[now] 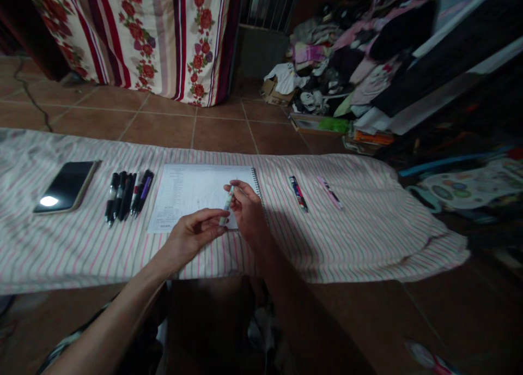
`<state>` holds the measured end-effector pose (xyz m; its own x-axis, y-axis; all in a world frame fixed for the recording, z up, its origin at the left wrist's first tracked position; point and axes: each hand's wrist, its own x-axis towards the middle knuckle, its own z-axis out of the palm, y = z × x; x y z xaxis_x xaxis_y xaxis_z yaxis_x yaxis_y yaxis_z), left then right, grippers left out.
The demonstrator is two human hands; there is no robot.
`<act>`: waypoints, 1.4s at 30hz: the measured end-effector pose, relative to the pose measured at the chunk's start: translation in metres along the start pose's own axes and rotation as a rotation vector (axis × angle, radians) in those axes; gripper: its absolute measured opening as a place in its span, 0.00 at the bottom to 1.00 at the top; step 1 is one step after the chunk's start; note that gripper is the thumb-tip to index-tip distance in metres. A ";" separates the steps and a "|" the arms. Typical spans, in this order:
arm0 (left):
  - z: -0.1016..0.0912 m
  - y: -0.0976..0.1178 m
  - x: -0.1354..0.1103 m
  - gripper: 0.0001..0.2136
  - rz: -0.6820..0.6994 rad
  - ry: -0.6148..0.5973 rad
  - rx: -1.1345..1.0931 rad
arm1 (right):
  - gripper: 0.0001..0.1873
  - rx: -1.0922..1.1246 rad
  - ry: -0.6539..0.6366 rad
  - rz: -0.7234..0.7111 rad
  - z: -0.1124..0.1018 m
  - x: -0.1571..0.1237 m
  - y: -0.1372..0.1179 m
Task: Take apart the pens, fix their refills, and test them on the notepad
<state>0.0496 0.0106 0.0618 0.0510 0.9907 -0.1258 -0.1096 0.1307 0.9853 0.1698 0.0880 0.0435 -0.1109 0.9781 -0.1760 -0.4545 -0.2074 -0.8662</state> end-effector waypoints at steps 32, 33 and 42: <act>0.002 -0.005 -0.008 0.13 0.273 -0.153 0.492 | 0.07 -0.243 -0.092 -0.077 0.015 -0.013 -0.004; 0.002 -0.005 -0.008 0.12 0.279 -0.150 0.495 | 0.06 -0.243 -0.092 -0.080 0.016 -0.014 -0.004; 0.003 -0.010 -0.008 0.10 0.412 -0.142 0.539 | 0.05 -0.217 -0.075 -0.081 0.017 -0.013 -0.002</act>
<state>0.0535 0.0013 0.0537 0.2447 0.9366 0.2507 0.3590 -0.3277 0.8739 0.1570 0.0756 0.0561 -0.1505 0.9858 -0.0738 -0.2654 -0.1122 -0.9576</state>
